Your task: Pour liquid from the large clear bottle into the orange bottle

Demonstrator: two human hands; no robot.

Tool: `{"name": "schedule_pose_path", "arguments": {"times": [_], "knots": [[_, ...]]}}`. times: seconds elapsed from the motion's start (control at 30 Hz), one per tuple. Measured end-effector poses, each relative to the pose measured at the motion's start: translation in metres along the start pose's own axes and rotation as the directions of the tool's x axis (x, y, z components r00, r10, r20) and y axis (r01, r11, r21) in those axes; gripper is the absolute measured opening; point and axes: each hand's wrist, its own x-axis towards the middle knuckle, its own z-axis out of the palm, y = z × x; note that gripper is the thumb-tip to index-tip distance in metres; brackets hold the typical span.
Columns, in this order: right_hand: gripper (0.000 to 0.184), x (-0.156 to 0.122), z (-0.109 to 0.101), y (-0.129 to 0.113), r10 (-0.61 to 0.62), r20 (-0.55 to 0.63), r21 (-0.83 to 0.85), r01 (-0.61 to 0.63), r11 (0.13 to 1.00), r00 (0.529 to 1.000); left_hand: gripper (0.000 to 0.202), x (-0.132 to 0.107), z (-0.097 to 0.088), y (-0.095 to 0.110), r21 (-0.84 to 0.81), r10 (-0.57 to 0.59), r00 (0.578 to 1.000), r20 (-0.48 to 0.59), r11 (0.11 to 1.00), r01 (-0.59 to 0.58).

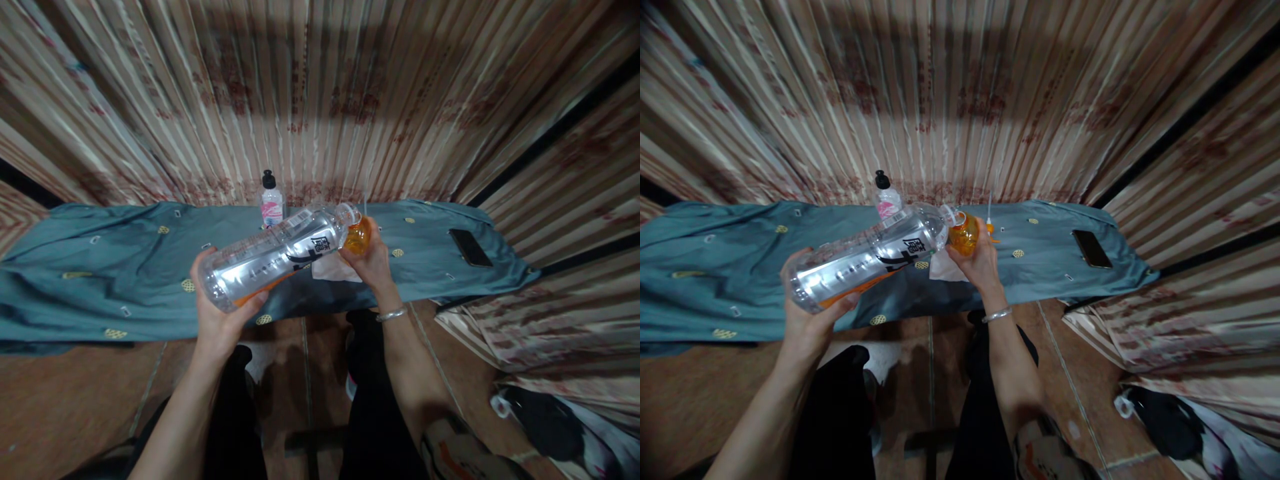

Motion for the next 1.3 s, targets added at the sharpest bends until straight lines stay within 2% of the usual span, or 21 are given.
{"name": "schedule_pose_path", "arguments": {"times": [0.23, 0.6, 0.77, 1.3], "knots": [[0.087, 0.0006, -0.0013, -0.002, 0.0, 0.011, 0.007, 0.0, 1.0, 1.0, 0.1, -0.0001, 0.0008, 0.0002, 0.011, 0.019, 1.0, -0.008, 1.0, -0.019], [0.089, 0.0005, -0.001, -0.0029, 0.025, 0.012, 0.015, -0.025, 1.0, 1.0, 0.098, 0.0, 0.0026, 0.0044, -0.02, -0.017, 1.0, -0.011, 1.0, 0.017], [0.087, 0.0001, -0.0003, -0.0022, -0.003, 0.003, 0.008, 0.003, 1.0, 1.0, 0.099, 0.0007, 0.0027, 0.0048, -0.016, -0.033, 0.999, -0.006, 0.999, 0.032], [0.091, 0.0, 0.0006, 0.0033, -0.005, 0.004, 0.004, 0.005, 1.0, 1.0, 0.098, 0.0, 0.0005, 0.0014, 0.005, 0.011, 1.0, -0.006, 1.0, -0.011]]}}
